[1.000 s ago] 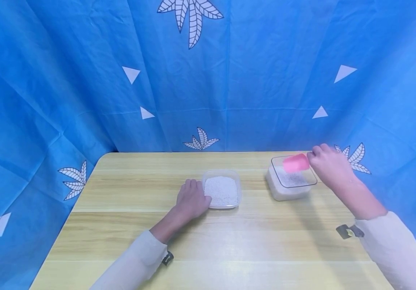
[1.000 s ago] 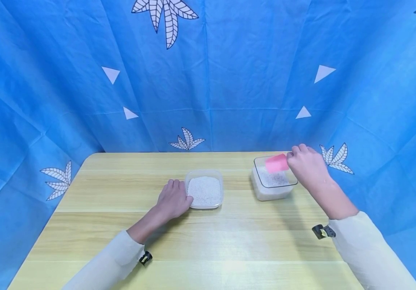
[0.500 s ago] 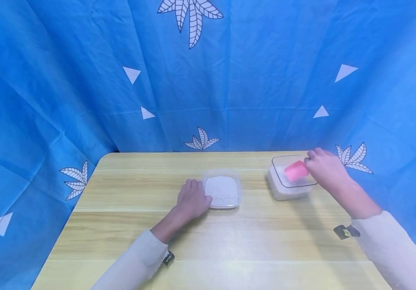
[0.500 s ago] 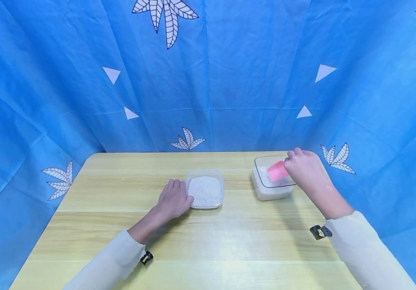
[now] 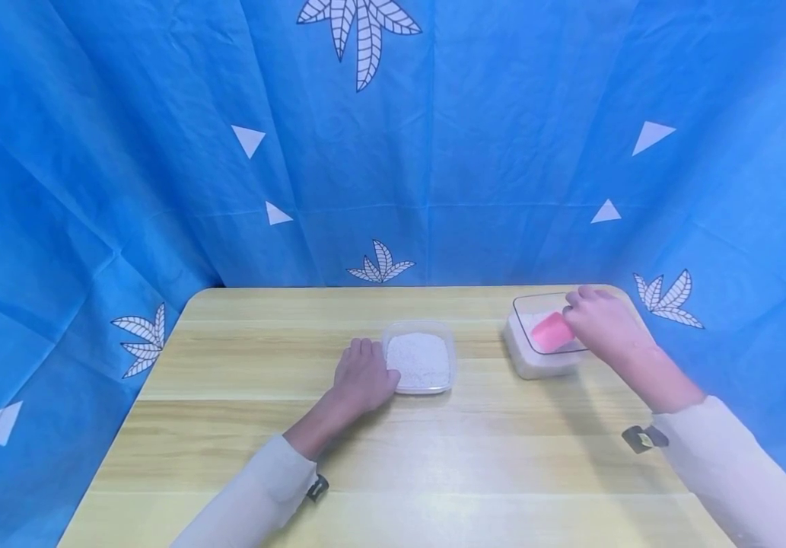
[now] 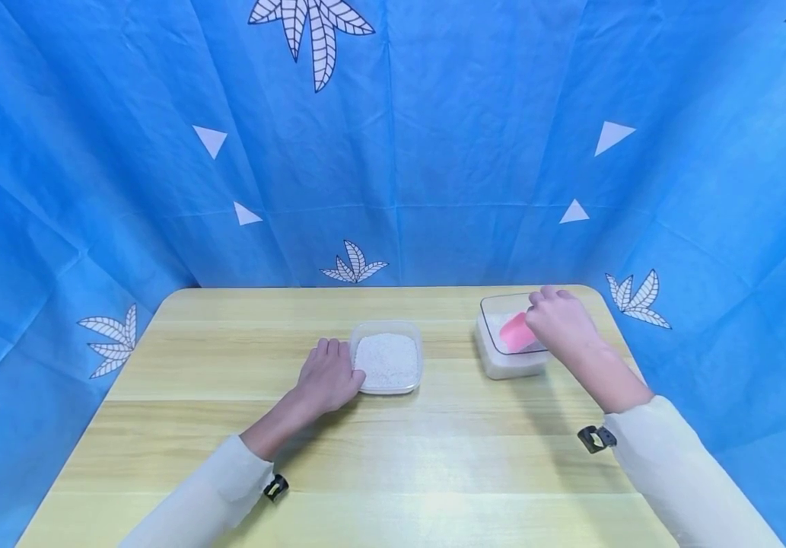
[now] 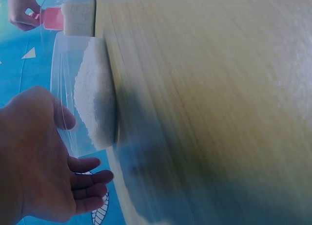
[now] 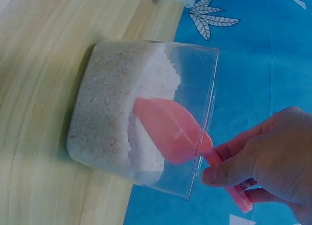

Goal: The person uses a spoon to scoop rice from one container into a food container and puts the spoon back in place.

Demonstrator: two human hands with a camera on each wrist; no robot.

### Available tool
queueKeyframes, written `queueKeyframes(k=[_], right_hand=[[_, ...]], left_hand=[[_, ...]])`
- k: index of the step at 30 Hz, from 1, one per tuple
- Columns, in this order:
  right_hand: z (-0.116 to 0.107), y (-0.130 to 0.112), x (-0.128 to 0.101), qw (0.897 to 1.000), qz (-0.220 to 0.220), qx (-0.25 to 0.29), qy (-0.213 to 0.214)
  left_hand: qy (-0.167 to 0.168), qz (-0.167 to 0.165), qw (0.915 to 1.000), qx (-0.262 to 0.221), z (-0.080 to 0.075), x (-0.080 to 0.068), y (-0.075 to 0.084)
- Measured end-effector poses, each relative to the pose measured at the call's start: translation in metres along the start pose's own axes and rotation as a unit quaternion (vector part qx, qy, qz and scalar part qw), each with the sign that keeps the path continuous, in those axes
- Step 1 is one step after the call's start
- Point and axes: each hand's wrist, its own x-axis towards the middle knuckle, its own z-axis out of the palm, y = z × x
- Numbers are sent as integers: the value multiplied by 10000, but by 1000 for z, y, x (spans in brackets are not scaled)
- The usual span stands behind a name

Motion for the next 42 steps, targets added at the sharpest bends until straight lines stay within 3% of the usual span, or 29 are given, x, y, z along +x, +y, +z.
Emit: queueKeyframes(k=[9,28,42], right_hand=[[5,-11,8,9985,-441,-318,-73],[14,-23,19,9980,-479,-410,-71],[19,-30,20,9994,-304,53,-159]], left_hand=[[29,41,10000,45,2,-1,0],[8,-11,10000,-84,2,1,-2],[1,-41,9999,-118,2,1,-2]])
